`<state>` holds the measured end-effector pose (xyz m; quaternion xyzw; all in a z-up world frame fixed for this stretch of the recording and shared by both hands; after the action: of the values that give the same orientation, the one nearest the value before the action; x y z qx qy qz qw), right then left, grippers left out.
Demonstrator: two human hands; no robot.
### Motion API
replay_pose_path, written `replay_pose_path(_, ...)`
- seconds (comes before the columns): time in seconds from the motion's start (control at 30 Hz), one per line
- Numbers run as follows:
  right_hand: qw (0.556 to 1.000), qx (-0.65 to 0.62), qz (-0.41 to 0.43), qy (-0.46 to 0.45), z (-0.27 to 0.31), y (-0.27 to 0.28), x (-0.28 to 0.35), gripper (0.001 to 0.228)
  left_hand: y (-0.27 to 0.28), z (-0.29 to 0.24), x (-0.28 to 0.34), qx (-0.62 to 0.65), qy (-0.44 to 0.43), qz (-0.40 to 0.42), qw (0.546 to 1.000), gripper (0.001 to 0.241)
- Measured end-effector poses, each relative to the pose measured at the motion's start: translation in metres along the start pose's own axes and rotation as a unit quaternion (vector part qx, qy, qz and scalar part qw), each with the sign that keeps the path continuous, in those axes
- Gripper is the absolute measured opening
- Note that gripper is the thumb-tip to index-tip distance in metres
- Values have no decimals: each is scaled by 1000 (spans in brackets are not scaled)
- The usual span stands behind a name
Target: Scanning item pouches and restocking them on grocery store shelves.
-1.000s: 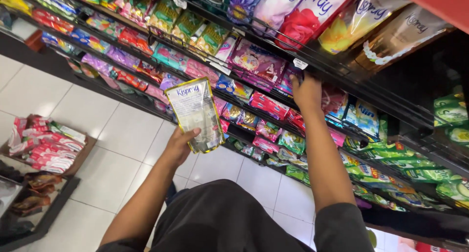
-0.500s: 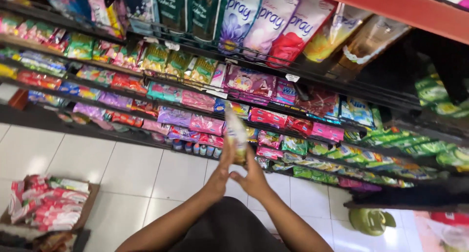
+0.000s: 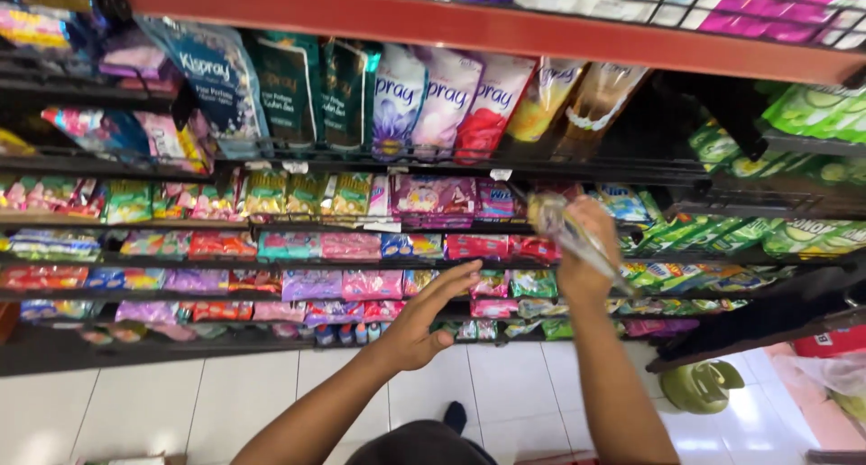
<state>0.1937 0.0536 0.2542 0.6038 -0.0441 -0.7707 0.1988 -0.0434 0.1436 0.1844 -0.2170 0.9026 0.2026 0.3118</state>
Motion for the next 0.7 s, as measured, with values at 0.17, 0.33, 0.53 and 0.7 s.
replay_pose_path(0.17,988,-126,23,-90,-73,-2,-57,21,5,14,-5,-5,4,-23,1000,92)
replay_pose_path(0.33,974,-153,109,-125,-131,-29,-104,31,17,33,-26,-49,31,-33,998,74)
replay_pose_path(0.53,876,-143,382,-259,-182,-65,-110,37,30,42,-76,-254,-39,-32,966,44)
replay_pose_path(0.7,823,-138,471,-285,-201,-65,-117,38,22,50,-99,-240,-44,-35,969,36)
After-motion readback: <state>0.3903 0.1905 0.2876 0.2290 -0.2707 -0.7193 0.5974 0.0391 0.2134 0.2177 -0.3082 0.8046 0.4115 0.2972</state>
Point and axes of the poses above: each hand's wrist, its own x-axis away from the middle knuckle, its own y-axis out of the back of the hand, z = x × y, the point moved 3 cm from there along -x, towards the middle knuckle, and after that the axes turned 3 degrees about -y, right-handed, at the moved point
